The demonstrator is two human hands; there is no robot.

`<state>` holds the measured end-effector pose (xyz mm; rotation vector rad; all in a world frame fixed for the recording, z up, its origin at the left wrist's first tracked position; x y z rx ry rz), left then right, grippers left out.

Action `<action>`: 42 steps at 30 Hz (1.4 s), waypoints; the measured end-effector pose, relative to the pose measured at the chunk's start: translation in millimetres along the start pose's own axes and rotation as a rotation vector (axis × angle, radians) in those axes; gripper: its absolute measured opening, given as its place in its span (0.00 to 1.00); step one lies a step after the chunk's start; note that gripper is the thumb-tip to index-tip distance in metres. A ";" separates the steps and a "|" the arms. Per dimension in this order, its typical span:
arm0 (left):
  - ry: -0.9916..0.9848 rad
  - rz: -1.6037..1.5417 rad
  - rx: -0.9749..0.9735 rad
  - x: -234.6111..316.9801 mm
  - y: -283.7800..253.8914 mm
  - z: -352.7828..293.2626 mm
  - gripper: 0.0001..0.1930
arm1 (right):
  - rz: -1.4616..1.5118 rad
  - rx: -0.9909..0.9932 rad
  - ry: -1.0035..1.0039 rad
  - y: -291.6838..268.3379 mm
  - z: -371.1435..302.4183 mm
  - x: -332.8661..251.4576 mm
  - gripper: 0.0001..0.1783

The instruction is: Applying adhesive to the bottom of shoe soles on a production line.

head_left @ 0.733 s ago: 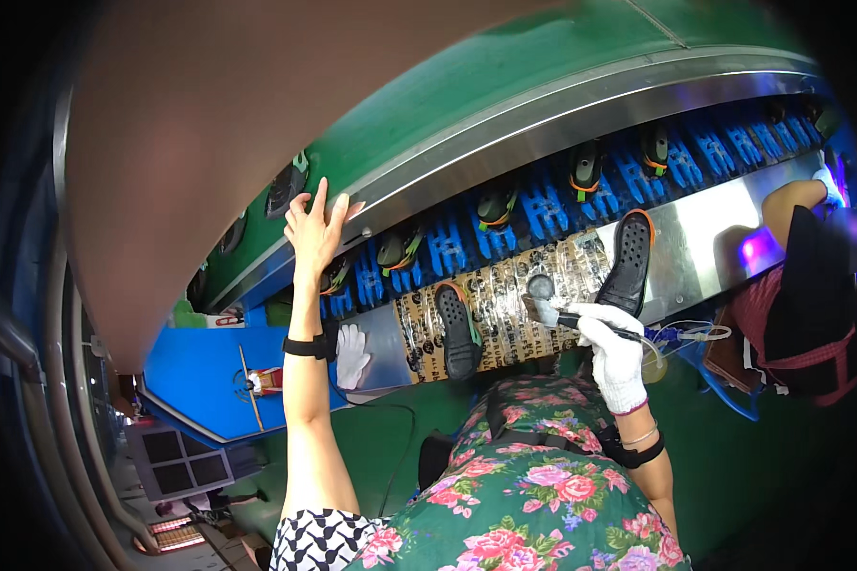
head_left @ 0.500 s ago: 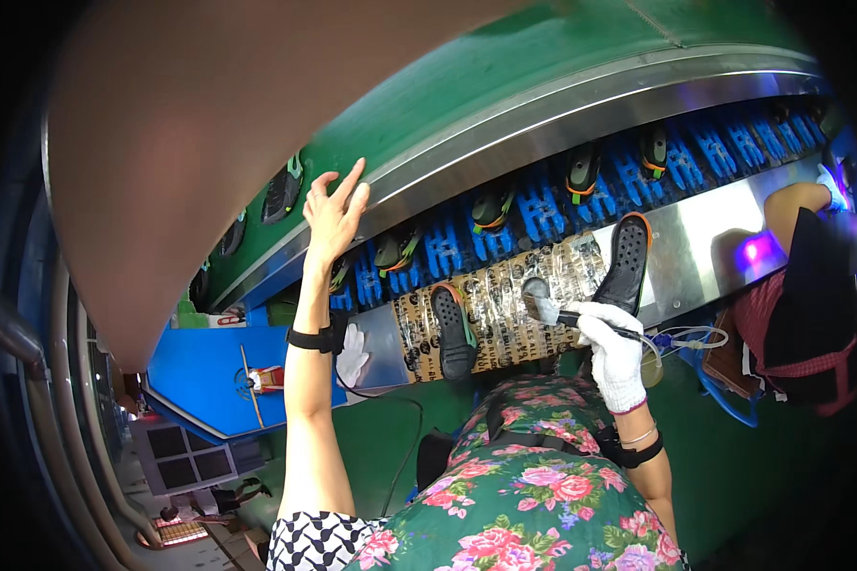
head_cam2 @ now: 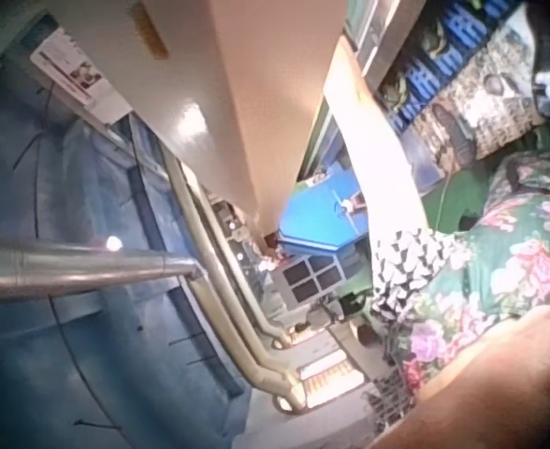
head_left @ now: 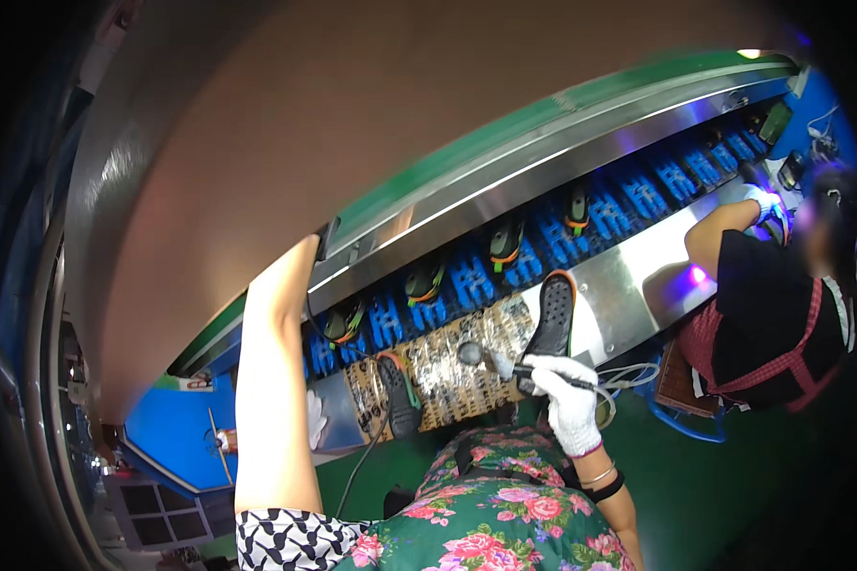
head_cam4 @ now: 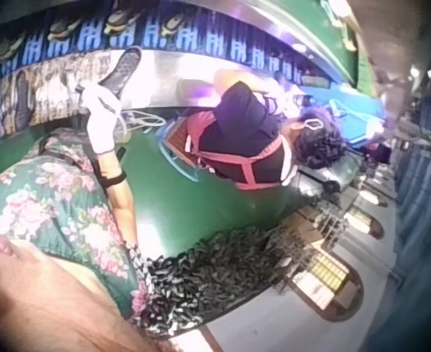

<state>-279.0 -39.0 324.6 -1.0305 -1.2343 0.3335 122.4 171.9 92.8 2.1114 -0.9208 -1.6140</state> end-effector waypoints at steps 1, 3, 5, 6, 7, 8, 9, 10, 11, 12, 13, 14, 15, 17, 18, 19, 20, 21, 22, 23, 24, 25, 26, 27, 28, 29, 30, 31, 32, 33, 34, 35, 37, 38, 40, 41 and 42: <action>-0.004 -0.042 0.022 15.8 0.2 18.6 0.44 | -0.001 0.013 -0.007 -5.0 -1.7 -2.6 0.12; -0.030 -0.114 0.102 29.6 -18.4 9.9 0.42 | -0.040 -0.012 -0.001 -1.1 -9.7 -10.9 0.12; -0.074 -0.190 0.220 33.8 -51.5 -42.1 0.40 | -0.054 -0.055 0.012 14.4 -15.1 -17.6 0.12; -0.077 -0.265 0.199 29.1 -25.0 -35.1 0.40 | -0.044 -0.016 -0.009 1.1 -13.9 -16.8 0.12; -0.087 -0.339 0.180 24.0 -0.4 -33.2 0.39 | -0.037 0.019 -0.027 -10.9 -11.7 -14.5 0.12; -0.149 -0.386 0.198 3.2 4.9 -52.1 0.38 | -0.027 0.020 -0.007 -15.5 -3.7 -12.4 0.12; -0.191 -0.438 0.241 -11.9 -8.1 -78.0 0.37 | -0.028 0.002 -0.009 -12.4 -3.0 -13.3 0.12; -0.230 -0.493 0.278 -26.2 -12.7 -105.8 0.36 | -0.044 -0.007 -0.002 -7.8 -2.9 -16.2 0.12; -0.270 -0.549 0.315 -41.8 -9.5 -141.5 0.35 | -0.017 -0.007 0.003 -8.4 -1.8 -13.4 0.12; -0.310 -0.610 0.361 -55.8 -3.0 -181.3 0.34 | -0.033 -0.005 0.002 -9.6 -0.3 -11.3 0.12; -0.359 -0.661 0.435 -65.1 -10.0 -222.6 0.33 | -0.047 -0.031 0.013 -5.4 1.6 -11.1 0.12; -0.407 -0.713 0.509 -71.7 -18.5 -240.1 0.32 | -0.056 -0.056 0.030 -2.5 3.1 -9.2 0.12; -0.450 -0.780 0.595 -82.5 -26.0 -241.5 0.32 | -0.079 -0.089 0.019 5.1 4.2 -9.2 0.12; -0.526 -0.906 0.706 -114.2 -28.9 -214.8 0.30 | -0.100 -0.096 0.026 14.7 6.8 9.6 0.12; -0.558 -0.979 0.745 -125.1 -16.4 -201.6 0.29 | -0.094 -0.076 0.038 14.8 10.2 14.3 0.13; -0.586 -1.044 0.789 -135.5 -4.3 -227.0 0.28 | -0.107 -0.080 0.047 15.7 14.0 18.2 0.13; -0.614 -1.108 0.835 -148.9 -3.7 -244.7 0.27 | -0.127 -0.072 0.040 18.6 15.2 18.8 0.14; -0.627 -1.122 0.861 -156.6 5.7 -260.7 0.27 | -0.148 -0.062 0.031 20.8 15.9 18.6 0.15; -0.278 -0.985 0.988 -148.3 -7.5 -275.9 0.18 | -0.130 -0.075 0.033 20.7 16.5 20.8 0.15; 0.065 -0.816 1.091 -135.6 -18.5 -294.9 0.12 | -0.082 -0.080 0.019 22.6 16.8 18.9 0.13; 0.118 -0.929 1.104 -155.7 -10.7 -312.3 0.25 | -0.098 -0.094 -0.009 30.4 14.9 21.7 0.13; -0.001 -0.959 1.072 -140.6 3.3 -333.6 0.37 | -0.115 -0.092 -0.042 31.3 14.5 19.3 0.13; 0.033 -0.900 1.079 -132.2 14.5 -349.8 0.41 | -0.102 -0.089 -0.028 23.7 19.8 22.0 0.13; 0.066 -0.837 1.094 -118.7 23.8 -367.7 0.45 | -0.101 -0.088 -0.013 26.6 20.4 18.6 0.13; 0.031 -0.834 1.044 -105.8 38.4 -377.9 0.50 | -0.081 -0.121 -0.019 28.8 19.6 17.5 0.13; 0.078 -0.834 1.010 -117.2 61.3 -381.1 0.50 | -0.060 -0.150 -0.026 30.8 17.3 16.6 0.14; 0.074 -0.840 0.982 -117.8 82.3 -382.3 0.50 | -0.067 -0.148 -0.024 33.8 14.9 16.7 0.14; 0.066 -0.846 0.953 -114.0 102.9 -384.8 0.50 | -0.056 -0.161 -0.028 40.4 11.5 14.4 0.14; 0.049 -0.872 0.907 -111.7 123.2 -385.6 0.49 | -0.045 -0.170 -0.034 46.6 7.8 11.7 0.14; 0.035 -0.901 0.855 -104.9 140.9 -383.5 0.48 | -0.038 -0.171 -0.033 53.2 4.0 9.5 0.15; 0.014 -0.947 0.786 -97.7 159.2 -380.4 0.44 | -0.031 -0.156 -0.019 55.4 0.4 8.4 0.14; 0.043 -1.020 0.758 -96.4 174.7 -382.9 0.38 | -0.022 -0.147 0.005 57.4 -1.3 11.8 0.14; 0.047 -0.858 0.795 -97.1 183.4 -389.2 0.33 | -0.030 -0.170 0.032 55.9 7.9 20.3 0.16; -0.025 -0.950 0.769 -88.9 181.2 -388.5 0.27 | -0.001 -0.151 0.034 52.4 9.0 20.0 0.16; 0.062 -0.829 0.772 -88.2 162.7 -385.1 0.19 | 0.034 -0.140 0.024 58.2 5.3 19.5 0.16; 0.080 -0.812 0.804 -80.0 144.9 -380.9 0.18 | 0.043 -0.138 0.006 59.5 5.2 17.2 0.16; 0.109 -0.697 0.824 -72.6 123.0 -376.9 0.17 | 0.058 -0.155 0.001 59.0 5.7 17.5 0.16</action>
Point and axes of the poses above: each hand's wrist, its own z-axis towards the middle knuckle, its own y-axis out of the palm, x = y × z, the point moved 8 cm from there along z, towards the middle knuckle, and after that the axes turned 6 degrees about y, right-handed, at the moved point
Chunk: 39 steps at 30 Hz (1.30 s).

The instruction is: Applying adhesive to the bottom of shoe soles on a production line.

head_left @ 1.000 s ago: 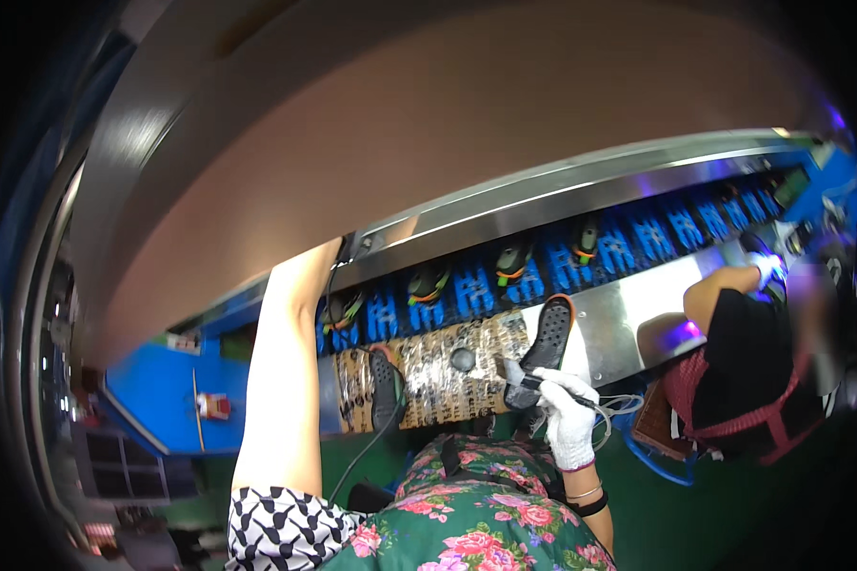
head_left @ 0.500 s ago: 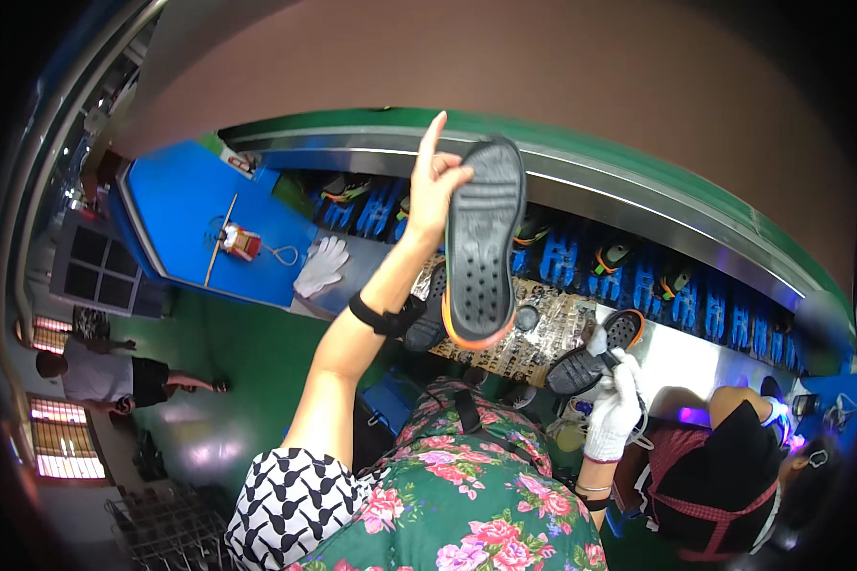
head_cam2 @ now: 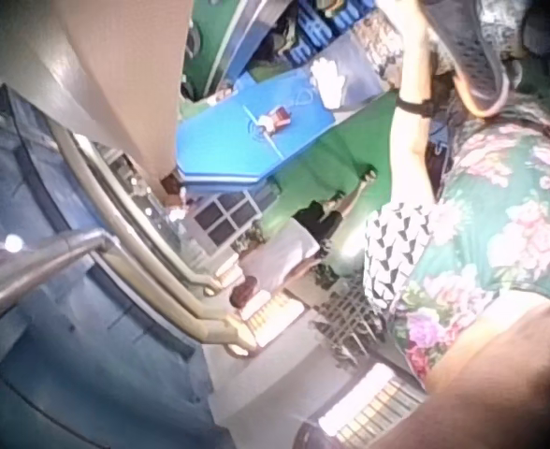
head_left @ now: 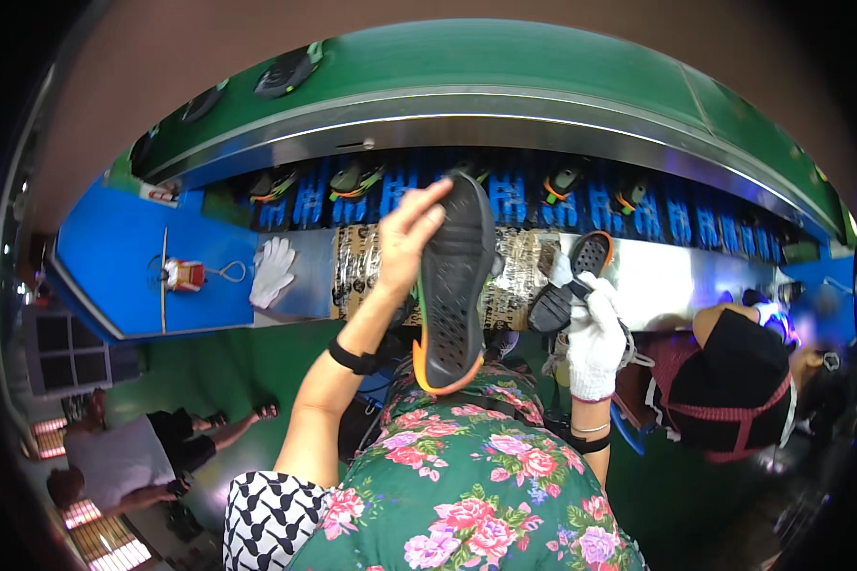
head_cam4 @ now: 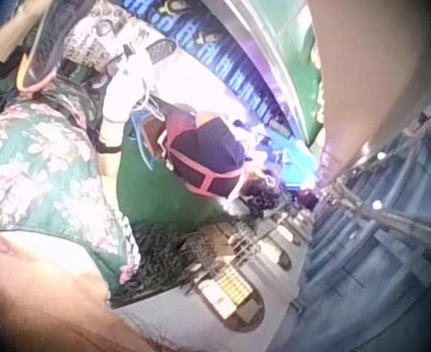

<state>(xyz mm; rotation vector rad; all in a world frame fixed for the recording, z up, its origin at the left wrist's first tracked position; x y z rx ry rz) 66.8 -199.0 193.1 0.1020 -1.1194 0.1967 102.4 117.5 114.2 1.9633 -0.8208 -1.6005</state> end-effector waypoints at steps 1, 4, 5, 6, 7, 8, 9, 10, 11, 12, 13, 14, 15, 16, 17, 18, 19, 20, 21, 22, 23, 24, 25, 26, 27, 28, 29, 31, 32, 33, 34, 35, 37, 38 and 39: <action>0.075 0.087 -0.008 15.5 -2.8 19.7 0.17 | 0.000 0.018 0.002 1.3 -3.2 -3.9 0.17; 0.237 0.199 0.005 47.4 -12.2 82.5 0.15 | 0.011 0.026 -0.004 -2.0 -8.0 -6.8 0.17; 0.299 0.241 0.032 53.7 -13.4 105.1 0.15 | 0.014 0.027 -0.013 -4.0 -8.7 -5.8 0.16; 0.278 0.196 0.068 48.6 -18.2 129.4 0.14 | 0.014 0.025 -0.020 -5.6 -9.1 -6.5 0.16; 0.256 0.151 0.105 42.9 -24.4 154.2 0.14 | 0.021 0.029 -0.029 -6.3 -9.7 -7.8 0.16; 0.219 0.198 0.097 35.4 -28.8 175.6 0.15 | 0.038 0.030 -0.020 -6.9 -9.2 -5.5 0.16; 0.182 0.245 0.091 30.0 -35.2 197.3 0.18 | 0.053 0.028 -0.012 -5.4 -10.1 -5.2 0.16; 0.227 0.280 0.060 31.6 -30.6 214.6 0.18 | 0.060 0.030 -0.022 -7.2 -9.6 -5.5 0.16; 0.000 0.451 0.037 9.2 -32.2 218.4 0.20 | 0.058 0.039 -0.025 -10.7 -8.7 -3.8 0.16; 0.045 0.554 -0.063 -3.6 -33.2 225.6 0.23 | 0.056 0.045 -0.023 -12.8 -7.7 -2.3 0.15; 0.090 0.652 -0.169 -5.4 -24.1 230.1 0.26 | 0.060 0.047 -0.031 -14.7 -6.7 -3.5 0.15; 0.145 0.879 -0.192 -7.6 -24.1 224.3 0.31 | 0.061 0.044 -0.037 -15.7 -5.7 -4.6 0.15; 0.149 0.877 -0.201 -4.4 -21.0 221.1 0.31 | 0.062 0.046 -0.043 -15.1 -7.5 -5.6 0.16; 0.111 0.921 -0.187 -4.5 -21.7 219.5 0.32 | 0.066 0.053 -0.047 -14.0 -8.9 -8.0 0.16; 0.073 0.965 -0.174 -6.3 -23.1 219.5 0.32 | 0.064 0.065 -0.030 -12.5 -10.0 -10.5 0.16; 0.140 1.003 -0.136 -8.3 -29.1 222.0 0.28 | 0.063 0.065 -0.014 -8.4 -7.8 -11.0 0.16; 0.142 1.008 -0.130 -16.6 -39.2 222.9 0.28 | 0.065 0.057 -0.012 -5.8 -6.3 -11.5 0.16; 0.206 0.938 -0.088 -19.1 -50.0 223.1 0.26 | 0.058 0.041 -0.010 -2.8 -5.0 -12.1 0.16; 0.269 0.862 -0.053 -19.8 -54.5 224.5 0.24 | 0.050 0.032 -0.011 -1.7 -2.9 -11.8 0.16; 0.110 0.696 -0.027 -3.7 -39.8 211.9 0.18 | 0.052 0.047 -0.019 -5.9 -2.0 -13.1 0.16; 0.110 0.688 -0.042 -3.7 -32.8 211.0 0.18 | 0.047 0.055 -0.023 -9.6 -0.9 -14.0 0.16; 0.082 0.669 -0.038 -0.6 -37.7 209.4 0.16 | 0.040 0.046 -0.019 -8.0 0.4 -14.0 0.16; 0.053 0.649 -0.034 0.2 -43.4 209.9 0.15 | 0.041 0.043 -0.017 -7.0 1.1 -14.0 0.16; 0.163 0.728 0.005 -7.0 -54.9 214.2 0.13 | 0.048 0.050 -0.008 -6.9 1.2 -12.8 0.16; 0.163 0.729 0.005 -1.2 -51.1 212.9 0.13 | 0.054 0.058 0.000 -7.9 2.5 -12.4 0.16; 0.047 0.707 0.044 0.6 -48.8 209.1 0.13 | 0.056 0.061 -0.001 -10.8 4.1 -11.6 0.16; -0.069 0.685 0.083 -2.6 -48.9 207.0 0.13 | 0.051 0.067 -0.003 -14.8 5.8 -10.6 0.16; 0.046 0.621 0.090 -17.3 -60.9 206.5 0.12 | 0.051 0.057 0.005 -12.4 8.7 -8.7 0.16; 0.172 0.770 0.122 -19.6 -69.4 208.6 0.13 | 0.038 0.056 0.011 -9.1 9.1 -8.9 0.16; 0.299 0.913 0.145 -9.4 -64.0 207.9 0.13 | 0.026 0.065 0.014 -9.1 9.2 -8.9 0.16; 0.300 0.937 0.165 -9.9 -61.5 204.4 0.15 | 0.029 0.067 0.017 -10.1 10.0 -8.8 0.16; 0.299 0.941 0.162 -10.5 -58.5 203.1 0.15 | 0.041 0.064 0.033 -11.1 11.4 -7.9 0.15; 0.229 1.009 0.201 -10.3 -58.9 201.0 0.17 | 0.055 0.061 0.050 -11.4 12.8 -8.4 0.15; 0.229 1.012 0.201 -8.9 -59.8 199.5 0.17 | 0.051 0.061 0.050 -10.5 12.6 -9.8 0.15; 0.258 1.028 0.187 -4.1 -57.9 197.5 0.18 | 0.045 0.058 0.052 -10.1 13.2 -11.1 0.15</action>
Point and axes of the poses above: each hand's wrist, its own z-axis towards the middle knuckle, its own y-axis out of the palm, x = y × z, the point moved 8 cm from there along z, towards the middle knuckle, and after that the axes turned 6 degrees about y, right-handed, at the moved point
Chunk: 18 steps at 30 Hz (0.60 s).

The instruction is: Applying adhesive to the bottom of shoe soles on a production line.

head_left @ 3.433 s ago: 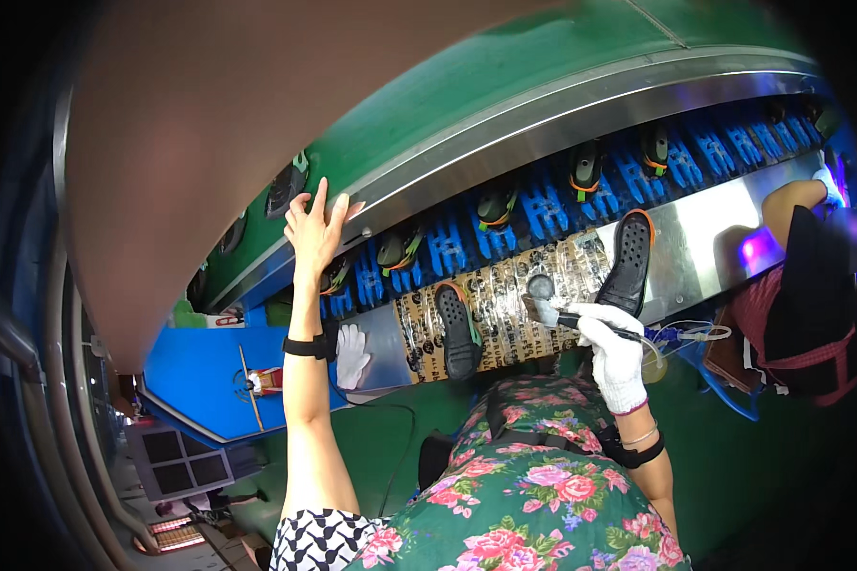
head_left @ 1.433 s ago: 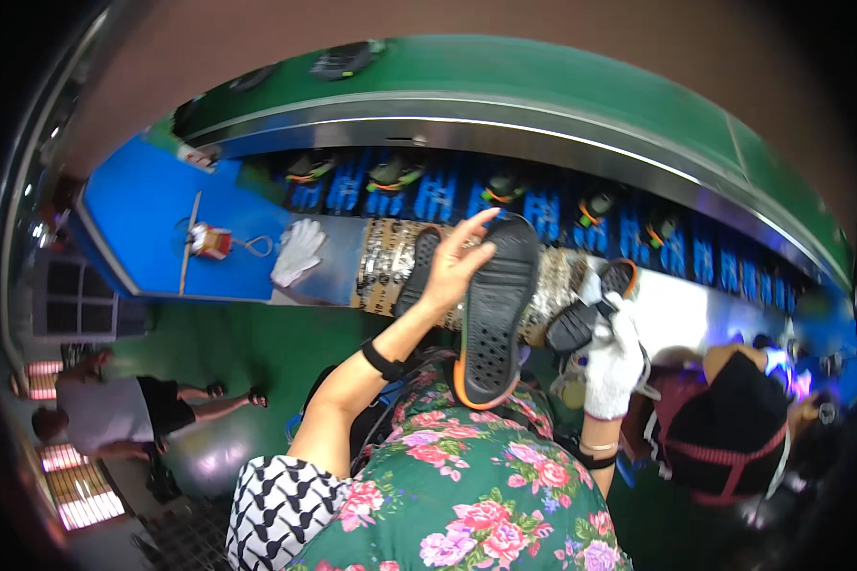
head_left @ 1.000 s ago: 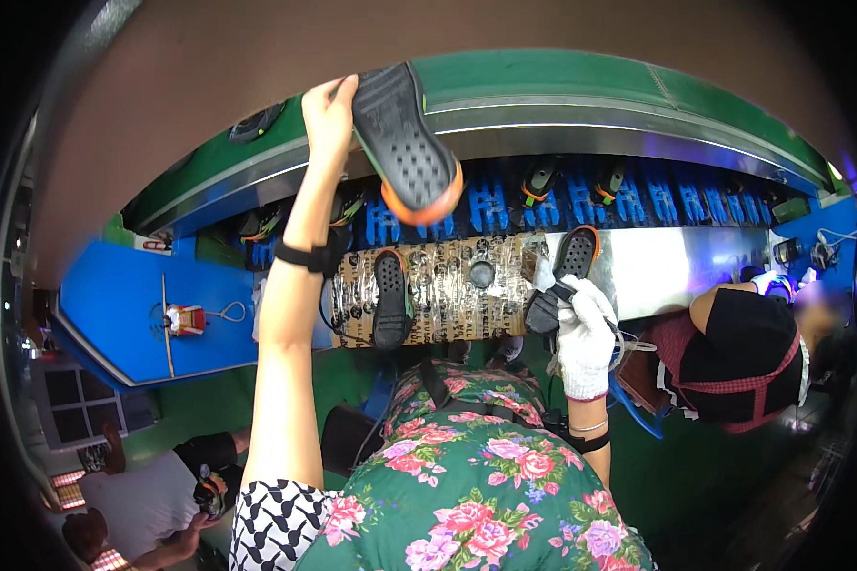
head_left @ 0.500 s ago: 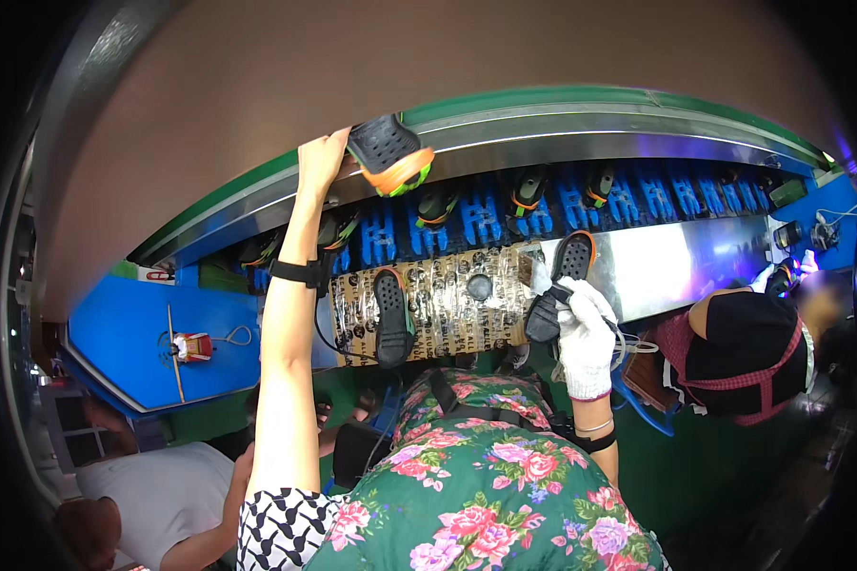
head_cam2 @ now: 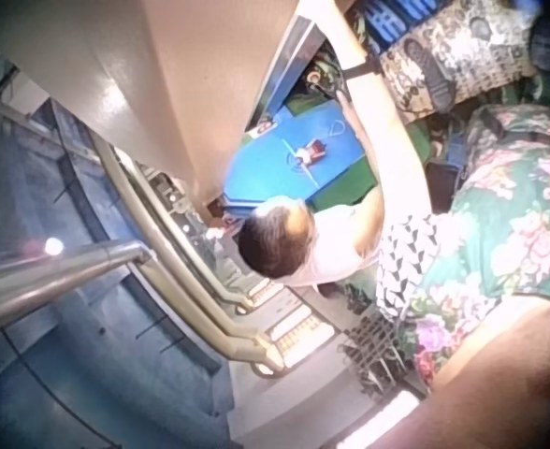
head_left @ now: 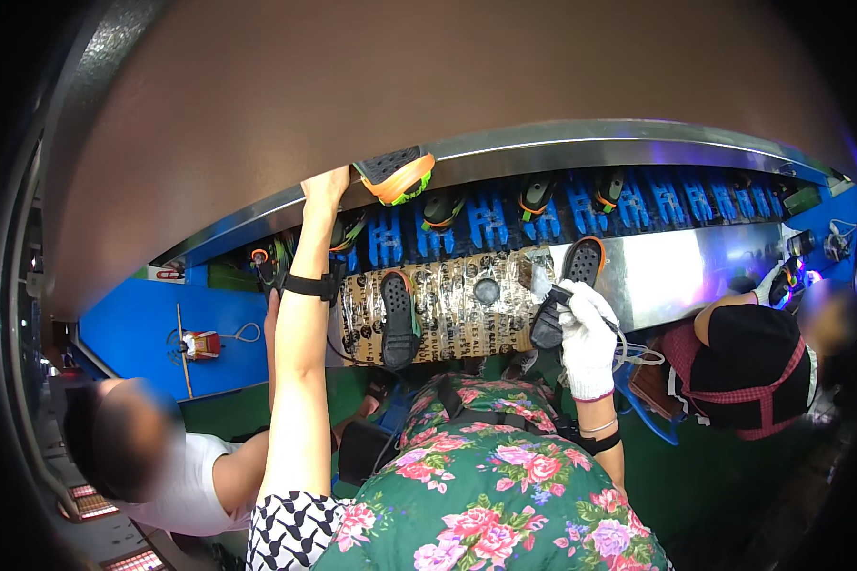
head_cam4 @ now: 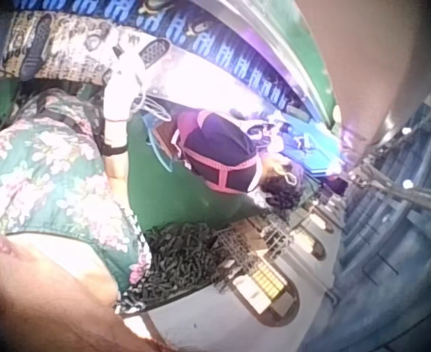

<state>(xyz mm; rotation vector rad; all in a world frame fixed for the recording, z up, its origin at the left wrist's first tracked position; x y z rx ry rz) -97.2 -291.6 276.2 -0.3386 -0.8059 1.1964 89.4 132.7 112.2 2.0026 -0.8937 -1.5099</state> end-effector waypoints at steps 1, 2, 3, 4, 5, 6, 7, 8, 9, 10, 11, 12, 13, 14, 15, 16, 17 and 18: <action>0.032 0.013 0.002 4.0 -4.7 -0.9 0.18 | 0.000 -0.005 0.004 0.0 0.9 -0.1 0.15; 0.029 0.020 0.006 4.0 -12.2 -1.2 0.18 | -0.015 -0.019 -0.005 0.9 1.7 -0.9 0.15; 0.040 0.068 -0.047 12.6 -20.5 -0.2 0.19 | -0.030 -0.032 -0.012 1.8 1.6 -2.0 0.15; 0.051 0.119 -0.098 17.5 -26.0 -0.6 0.20 | -0.031 -0.041 -0.005 3.5 2.3 -1.9 0.15; 0.045 0.131 -0.092 16.3 -29.9 -1.3 0.20 | -0.027 -0.029 0.005 4.3 3.6 -1.6 0.15; 0.154 0.217 -0.049 24.5 -24.1 0.0 0.19 | -0.032 -0.001 -0.002 2.5 4.3 -2.9 0.15; 0.264 0.303 -0.003 33.4 -19.6 -0.3 0.19 | -0.041 0.003 -0.010 2.1 4.2 -3.4 0.15; 0.261 0.290 0.001 33.2 -14.6 -0.1 0.19 | -0.055 0.001 -0.014 1.4 3.9 -2.8 0.15; 0.241 0.226 -0.031 34.0 -14.0 1.8 0.19 | -0.058 -0.011 -0.006 2.0 4.4 -1.8 0.15; 0.223 0.158 -0.062 35.6 -11.8 4.1 0.18 | -0.058 -0.017 -0.008 2.3 4.4 -2.1 0.15; 0.201 0.138 -0.068 37.7 -10.9 4.3 0.17 | -0.073 -0.020 -0.011 2.8 4.0 -2.7 0.14; 0.200 0.142 -0.060 34.0 -11.1 1.0 0.17 | -0.089 -0.030 -0.011 5.9 2.5 -1.4 0.14; 0.179 0.114 0.045 30.4 -16.5 -3.1 0.17 | -0.101 -0.014 -0.011 8.7 0.5 -1.3 0.14; 0.159 0.083 0.149 26.2 -21.2 -7.0 0.17 | -0.102 -0.017 -0.017 10.1 -0.1 -1.7 0.14; 0.147 0.068 0.178 27.6 -26.6 -10.9 0.17 | -0.106 -0.013 -0.015 9.9 -2.0 -1.8 0.15; 0.148 0.061 0.178 29.2 -30.1 -12.8 0.17 | -0.111 -0.008 -0.015 9.1 -2.8 -2.1 0.15; 0.106 0.028 0.114 26.5 -28.9 -12.4 0.16 | -0.102 0.019 -0.010 4.5 -1.2 -0.7 0.15; 0.061 -0.004 0.050 29.4 -31.4 -14.1 0.16 | -0.105 0.024 -0.014 2.5 -2.5 -1.4 0.15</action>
Point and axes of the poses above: each hand's wrist, its own z-axis towards the middle knuckle, its own y-axis out of the palm, x = y × z, the point moved 8 cm from there along z, towards the middle knuckle, and after that the axes turned 6 degrees about y, right-handed, at the moved point
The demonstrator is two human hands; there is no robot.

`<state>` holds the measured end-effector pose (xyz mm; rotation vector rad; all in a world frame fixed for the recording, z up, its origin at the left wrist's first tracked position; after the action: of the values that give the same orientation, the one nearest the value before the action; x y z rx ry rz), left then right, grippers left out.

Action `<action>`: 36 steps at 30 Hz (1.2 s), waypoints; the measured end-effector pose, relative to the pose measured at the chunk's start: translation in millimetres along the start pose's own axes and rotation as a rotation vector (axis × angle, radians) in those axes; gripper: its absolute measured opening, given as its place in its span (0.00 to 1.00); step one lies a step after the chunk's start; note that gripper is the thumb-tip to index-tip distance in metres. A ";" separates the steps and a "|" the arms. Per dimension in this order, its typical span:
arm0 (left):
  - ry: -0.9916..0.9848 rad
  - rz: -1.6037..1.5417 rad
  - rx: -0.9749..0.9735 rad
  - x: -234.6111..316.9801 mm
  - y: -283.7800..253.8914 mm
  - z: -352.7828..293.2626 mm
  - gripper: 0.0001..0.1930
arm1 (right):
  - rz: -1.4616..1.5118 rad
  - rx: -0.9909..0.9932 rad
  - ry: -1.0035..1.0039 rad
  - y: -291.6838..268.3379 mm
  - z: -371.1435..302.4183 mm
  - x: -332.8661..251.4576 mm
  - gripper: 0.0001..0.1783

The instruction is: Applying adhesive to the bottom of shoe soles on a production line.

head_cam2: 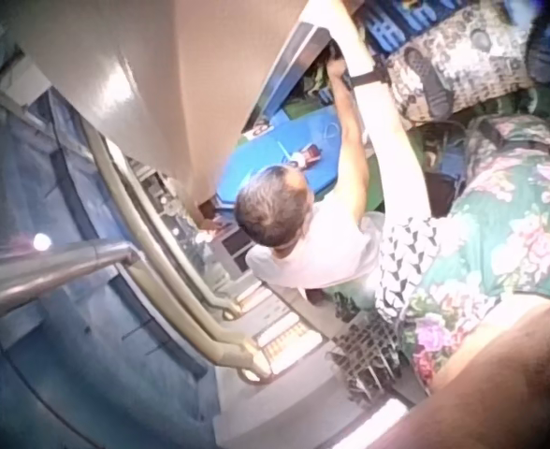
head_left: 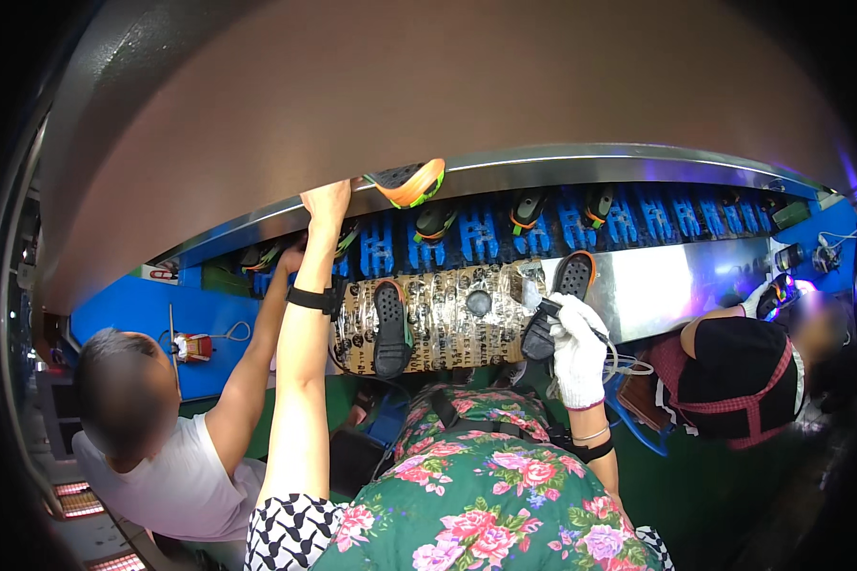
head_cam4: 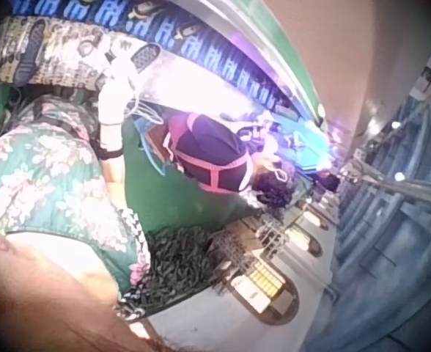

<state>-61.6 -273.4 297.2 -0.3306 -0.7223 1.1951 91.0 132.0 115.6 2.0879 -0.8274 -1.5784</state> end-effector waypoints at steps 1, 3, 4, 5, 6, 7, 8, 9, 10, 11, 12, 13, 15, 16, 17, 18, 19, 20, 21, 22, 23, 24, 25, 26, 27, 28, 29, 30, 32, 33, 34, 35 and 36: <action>-0.148 -0.118 -0.051 3.2 2.1 -1.5 0.17 | 0.010 0.011 0.007 -3.1 -0.8 0.6 0.15; -0.125 -0.124 -0.049 4.1 7.4 -2.3 0.17 | 0.020 0.025 0.008 -6.4 -2.1 1.0 0.16; -0.104 -0.120 -0.041 5.0 9.1 -1.3 0.17 | 0.037 0.032 -0.011 -7.0 -2.6 0.2 0.16; -0.099 -0.127 -0.042 5.7 12.9 -1.0 0.17 | 0.055 0.040 -0.031 -8.8 -3.1 -0.6 0.16; -0.115 -0.146 -0.043 4.5 8.3 -0.9 0.17 | 0.055 0.029 -0.030 -8.4 -2.6 0.3 0.16; -0.129 -0.165 -0.043 4.3 3.5 0.1 0.17 | 0.057 0.017 -0.025 -9.3 -1.7 2.0 0.16; -0.130 -0.158 -0.033 -9.0 6.8 -0.7 0.17 | 0.058 0.004 -0.020 -8.5 -1.5 2.4 0.16; -0.119 -0.093 0.003 -37.9 9.1 -6.0 0.17 | 0.045 -0.025 -0.013 -1.3 -2.3 1.6 0.16; -0.101 -0.039 0.027 -51.9 13.9 -7.6 0.17 | 0.042 -0.034 -0.014 -0.5 -2.1 2.9 0.16; -0.088 -0.069 0.009 -45.4 33.5 -2.2 0.17 | 0.046 0.009 -0.032 -8.3 -3.5 2.9 0.15; -0.115 -0.123 -0.029 -45.7 37.5 -0.9 0.17 | 0.048 0.016 -0.031 -8.6 -3.6 3.3 0.15; -0.144 -0.177 -0.067 -46.6 40.4 -0.2 0.17 | 0.048 0.011 -0.033 -6.9 -4.5 2.1 0.15; -0.157 -0.241 -0.080 -45.0 38.7 3.7 0.16 | 0.063 -0.001 -0.029 -2.5 -7.2 -0.7 0.15; -0.170 -0.308 -0.099 -43.1 39.4 4.4 0.16 | 0.061 -0.003 -0.032 -2.8 -7.1 -0.6 0.15; -0.171 -0.310 -0.097 -42.4 35.5 4.4 0.16 | 0.065 -0.018 -0.024 -2.7 -6.8 1.1 0.16; -0.210 -0.421 -0.173 -34.4 34.0 5.6 0.16 | 0.070 -0.030 -0.018 -2.2 -6.9 1.0 0.17; -0.250 -0.532 -0.252 -28.0 36.3 2.7 0.17 | 0.070 -0.026 -0.022 -1.4 -7.6 0.0 0.17; -0.249 -0.537 -0.255 -25.8 37.6 -1.3 0.17 | 0.083 -0.019 -0.033 0.8 -8.1 -1.6 0.16; -0.224 -0.759 -0.155 -17.7 32.2 -4.7 0.18 | 0.096 -0.010 -0.043 1.2 -9.6 -2.4 0.15; -0.199 -0.978 -0.051 -10.6 25.8 -10.1 0.20 | 0.094 -0.001 -0.044 0.7 -10.0 -3.7 0.15; -0.269 -1.011 -0.064 -10.3 24.8 -19.8 0.20 | 0.136 -0.030 -0.033 3.0 -9.8 -4.8 0.15; -0.199 -0.991 0.030 8.0 8.7 -25.2 0.21 | 0.176 -0.066 -0.017 6.9 -10.3 -6.2 0.15; -0.129 -0.975 0.118 22.8 -0.5 -32.5 0.22 | 0.199 -0.065 -0.030 11.3 -13.3 -10.8 0.15; -0.210 -1.022 0.045 19.1 9.8 -49.3 0.26 | 0.196 -0.055 -0.030 14.8 -16.9 -14.3 0.15; -0.340 -1.123 -0.035 15.3 19.9 -70.0 0.27 | 0.211 -0.081 -0.045 21.3 -21.3 -19.8 0.15; -0.472 -1.223 -0.123 20.0 27.4 -89.9 0.28 | 0.227 -0.102 -0.063 25.3 -24.5 -24.4 0.16; -0.598 -1.148 -0.125 25.8 30.6 -113.7 0.29 | 0.208 -0.128 -0.074 29.0 -26.8 -27.3 0.16; -0.721 -1.065 -0.126 41.0 30.9 -137.2 0.31 | 0.208 -0.116 -0.075 32.5 -30.9 -29.6 0.16; -0.811 -1.080 -0.209 62.3 39.6 -177.7 0.26 | 0.137 -0.128 -0.061 48.1 -41.6 -31.5 0.16; -0.817 -1.206 -0.366 66.9 56.2 -202.3 0.22 | 0.125 -0.169 -0.056 56.6 -47.4 -29.8 0.16; -0.821 -1.327 -0.521 78.0 65.8 -221.8 0.19 | 0.065 -0.194 -0.066 66.4 -51.8 -28.9 0.15; -0.837 -1.349 -0.559 84.6 69.8 -241.6 0.17 | -0.138 -0.220 -0.164 69.7 -55.2 -29.7 0.14; -0.851 -1.373 -0.604 97.8 72.0 -255.1 0.16 | -0.341 -0.239 -0.262 73.1 -59.2 -30.6 0.13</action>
<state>73.5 -123.1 99.8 0.2411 -1.6645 -0.2958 125.9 95.2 200.5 1.9486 -0.3442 -2.0501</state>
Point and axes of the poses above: each hand's wrist, its own z-axis towards the middle knuckle, its own y-axis out of the palm, x = y × z, the point moved 8 cm from there along z, towards the middle knuckle, and after that the axes turned 6 degrees about y, right-handed, at the moved point
